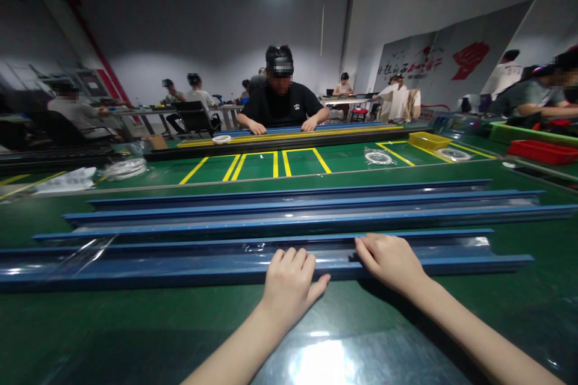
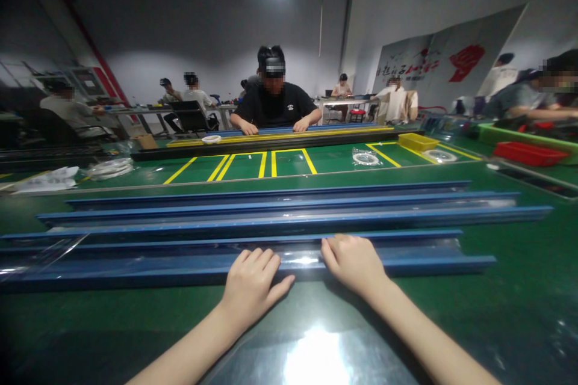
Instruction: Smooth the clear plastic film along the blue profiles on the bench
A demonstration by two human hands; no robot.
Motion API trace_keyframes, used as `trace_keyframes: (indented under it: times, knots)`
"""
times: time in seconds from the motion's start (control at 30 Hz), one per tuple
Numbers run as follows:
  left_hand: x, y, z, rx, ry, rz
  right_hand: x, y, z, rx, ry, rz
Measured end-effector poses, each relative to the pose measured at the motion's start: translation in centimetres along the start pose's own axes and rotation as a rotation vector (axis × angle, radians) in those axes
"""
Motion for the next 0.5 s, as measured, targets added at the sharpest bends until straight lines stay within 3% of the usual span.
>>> trace_keyframes:
  times: [0.5]
  knots:
    - [0.00, -0.05, -0.01, 0.014, 0.005, 0.000, 0.02, -0.09, 0.04, 0.001, 0.000, 0.005]
Point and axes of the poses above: each hand's wrist, its own z-axis away from the middle knuckle, its own y-axis out of the back of the hand, x = y × z, the point moved 3 cm from there along -z, towards the middle knuckle, and after that the axes turned 10 degrees about x, right-handed, at the moved point
